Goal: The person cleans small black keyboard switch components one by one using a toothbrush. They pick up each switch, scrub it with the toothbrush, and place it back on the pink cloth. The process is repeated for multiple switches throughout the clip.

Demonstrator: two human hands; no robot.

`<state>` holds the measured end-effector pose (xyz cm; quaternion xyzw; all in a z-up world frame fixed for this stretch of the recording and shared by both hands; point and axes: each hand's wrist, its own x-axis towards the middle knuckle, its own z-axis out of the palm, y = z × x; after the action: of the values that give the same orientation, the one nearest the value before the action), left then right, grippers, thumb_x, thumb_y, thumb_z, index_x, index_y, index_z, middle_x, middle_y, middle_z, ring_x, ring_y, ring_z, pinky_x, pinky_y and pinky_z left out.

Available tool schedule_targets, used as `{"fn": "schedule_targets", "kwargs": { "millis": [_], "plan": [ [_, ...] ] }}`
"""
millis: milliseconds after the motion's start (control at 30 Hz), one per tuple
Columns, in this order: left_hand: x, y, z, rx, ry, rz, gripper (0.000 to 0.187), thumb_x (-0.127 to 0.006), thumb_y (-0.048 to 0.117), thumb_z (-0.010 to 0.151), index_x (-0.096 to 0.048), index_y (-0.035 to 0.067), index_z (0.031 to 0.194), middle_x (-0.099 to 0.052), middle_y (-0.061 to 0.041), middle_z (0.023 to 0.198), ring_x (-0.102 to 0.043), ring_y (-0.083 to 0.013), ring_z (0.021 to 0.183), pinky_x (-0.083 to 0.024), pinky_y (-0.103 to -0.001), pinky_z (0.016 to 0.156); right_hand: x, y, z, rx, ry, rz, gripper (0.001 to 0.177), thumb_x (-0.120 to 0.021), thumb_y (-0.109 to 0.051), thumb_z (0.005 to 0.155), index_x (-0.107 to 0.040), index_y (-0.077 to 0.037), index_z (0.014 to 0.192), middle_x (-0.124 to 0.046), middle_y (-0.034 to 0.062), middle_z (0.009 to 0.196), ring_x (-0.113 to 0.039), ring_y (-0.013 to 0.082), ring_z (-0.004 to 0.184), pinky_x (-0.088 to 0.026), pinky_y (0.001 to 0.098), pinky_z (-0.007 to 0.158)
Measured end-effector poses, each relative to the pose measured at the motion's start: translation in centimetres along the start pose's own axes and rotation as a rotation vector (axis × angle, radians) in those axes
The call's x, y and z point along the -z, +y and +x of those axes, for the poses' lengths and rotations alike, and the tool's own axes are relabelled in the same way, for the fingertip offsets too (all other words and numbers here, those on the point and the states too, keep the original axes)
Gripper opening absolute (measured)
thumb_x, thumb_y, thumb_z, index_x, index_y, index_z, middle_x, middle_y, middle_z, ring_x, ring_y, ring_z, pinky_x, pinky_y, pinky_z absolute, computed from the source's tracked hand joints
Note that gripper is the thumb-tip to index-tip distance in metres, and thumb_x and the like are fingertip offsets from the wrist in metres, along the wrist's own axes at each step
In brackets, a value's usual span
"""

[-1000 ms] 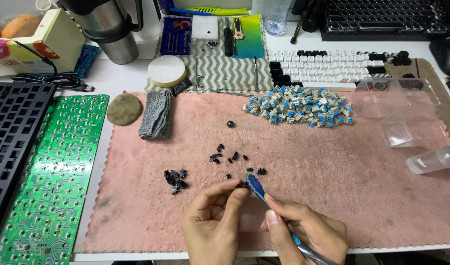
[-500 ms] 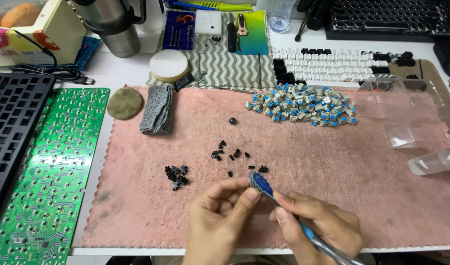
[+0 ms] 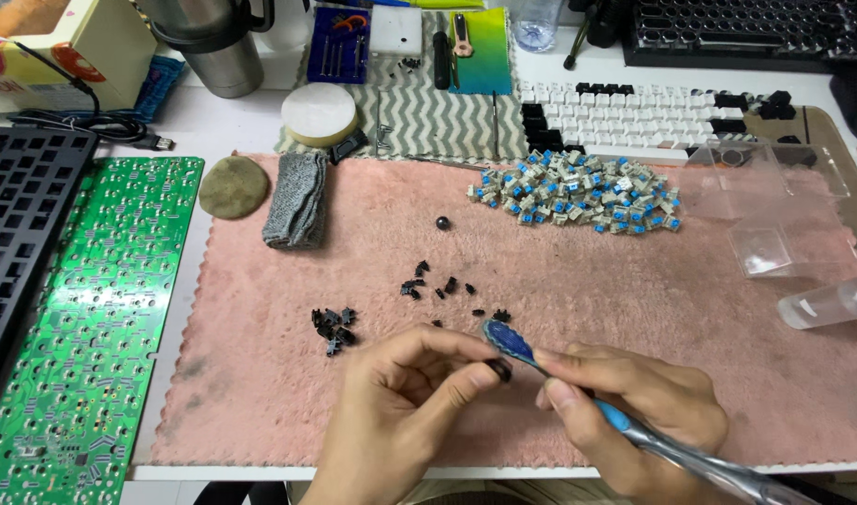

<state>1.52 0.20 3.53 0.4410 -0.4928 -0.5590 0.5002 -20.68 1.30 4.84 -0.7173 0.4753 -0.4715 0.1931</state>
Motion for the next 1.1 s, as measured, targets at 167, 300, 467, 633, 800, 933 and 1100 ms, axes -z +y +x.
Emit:
{"fn": "schedule_targets", "kwargs": {
  "millis": [167,300,467,633,800,933,1100],
  "plan": [
    [0.0,-0.9,0.0,0.015,0.023,-0.207,0.015,-0.087,-0.001,0.099,-0.085,-0.002,0.114,-0.090,-0.014,0.101,-0.086,-0.0164,0.093,-0.071,-0.026,0.086,-0.6,0.1,-1.0,0.004,0.070,-0.047,0.019,-0.081,-0.007,0.089,-0.087,-0.009,0.107,-0.091,0.0079,0.084,-0.091,0.0103,0.067,-0.071,0.0183,0.074],
    [-0.7,-0.8,-0.2,0.028,0.037,-0.267,0.026,-0.088,0.002,0.099,-0.076,-0.001,0.122,-0.083,-0.013,0.104,-0.081,-0.0161,0.099,-0.068,-0.026,0.093,-0.6,-0.1,-0.4,0.027,0.025,-0.068,0.021,-0.077,-0.011,0.094,-0.086,-0.011,0.113,-0.091,0.0034,0.089,-0.085,0.0066,0.063,-0.067,0.0167,0.064],
    [-0.6,-0.7,0.1,0.030,0.079,-0.330,0.045,-0.087,-0.001,0.097,-0.070,-0.002,0.138,-0.084,-0.016,0.104,-0.082,-0.0165,0.098,-0.067,-0.028,0.094,-1.5,0.2,-0.7,0.077,0.078,-0.075,0.020,-0.078,-0.005,0.093,-0.085,-0.006,0.111,-0.087,0.0041,0.080,-0.088,0.0132,0.076,-0.071,0.0218,0.079],
    [-1.3,-1.8,0.0,0.082,0.103,-0.337,0.032,-0.089,-0.002,0.095,-0.080,-0.004,0.125,-0.089,-0.016,0.108,-0.085,-0.0184,0.101,-0.072,-0.029,0.098,-2.1,0.8,-1.5,0.038,0.119,-0.146,0.018,-0.083,-0.009,0.090,-0.088,-0.008,0.107,-0.091,0.0080,0.101,-0.089,0.0137,0.086,-0.069,0.0235,0.088],
    [-1.0,-2.8,0.2,0.135,0.210,-0.370,0.035,-0.098,-0.010,0.080,-0.087,-0.008,0.113,-0.094,-0.025,0.098,-0.090,-0.0232,0.089,-0.076,-0.031,0.086,-2.2,-0.8,-0.8,-0.027,0.080,-0.033,0.020,-0.078,-0.009,0.092,-0.087,-0.006,0.109,-0.091,0.0065,0.085,-0.088,0.0099,0.069,-0.067,0.0188,0.072],
    [-0.8,-2.7,0.3,0.202,0.204,-0.419,0.034,-0.097,-0.008,0.082,-0.088,-0.009,0.115,-0.094,-0.026,0.102,-0.090,-0.0250,0.093,-0.075,-0.033,0.091,-1.8,-0.3,-1.5,-0.222,0.096,0.135,0.023,-0.081,-0.010,0.089,-0.089,-0.005,0.110,-0.091,0.0107,0.076,-0.085,0.0099,0.061,-0.063,0.0168,0.056],
    [-0.8,-2.6,0.6,0.273,0.270,-0.442,0.039,-0.095,-0.009,0.083,-0.090,-0.011,0.122,-0.096,-0.027,0.109,-0.089,-0.0257,0.099,-0.072,-0.034,0.094,-1.5,-1.1,-1.0,-0.286,0.087,0.127,0.021,-0.080,-0.015,0.090,-0.092,-0.008,0.106,-0.091,0.0061,0.069,-0.070,0.0088,0.041,-0.058,0.0185,0.043]
  ]
}}
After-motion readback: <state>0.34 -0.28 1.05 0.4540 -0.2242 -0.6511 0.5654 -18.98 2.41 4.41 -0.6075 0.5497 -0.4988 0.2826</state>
